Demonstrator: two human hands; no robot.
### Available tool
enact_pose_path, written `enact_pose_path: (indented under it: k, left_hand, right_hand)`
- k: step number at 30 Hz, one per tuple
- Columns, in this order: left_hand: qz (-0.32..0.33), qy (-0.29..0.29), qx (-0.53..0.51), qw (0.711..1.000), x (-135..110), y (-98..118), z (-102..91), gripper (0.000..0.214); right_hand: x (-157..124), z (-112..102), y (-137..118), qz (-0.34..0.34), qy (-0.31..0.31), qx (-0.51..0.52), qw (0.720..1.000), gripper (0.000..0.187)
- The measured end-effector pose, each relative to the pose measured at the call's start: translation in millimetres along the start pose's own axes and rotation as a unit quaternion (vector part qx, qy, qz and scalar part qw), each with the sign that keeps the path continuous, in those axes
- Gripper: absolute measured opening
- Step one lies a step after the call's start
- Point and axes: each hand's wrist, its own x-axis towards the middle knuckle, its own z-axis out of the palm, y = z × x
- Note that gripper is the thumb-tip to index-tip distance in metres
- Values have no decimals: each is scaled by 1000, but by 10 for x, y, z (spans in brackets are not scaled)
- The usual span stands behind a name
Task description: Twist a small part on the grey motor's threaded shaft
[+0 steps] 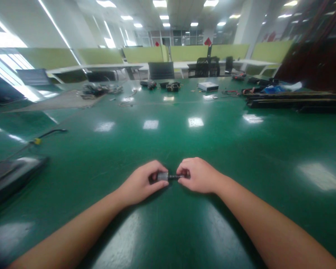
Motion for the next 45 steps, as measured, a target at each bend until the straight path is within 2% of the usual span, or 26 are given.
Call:
enact_pose_path:
  k: [40,45]
  left_hand:
    - [-1,1,-9,1000,-24,14,-21,21]
    - [-3,2,-7,1000,-10,18,-20,20]
  right_hand:
    - [-59,-225,72,68,-54,-15,996,11]
    - [-45,-152,58,61,-44,3,997,9]
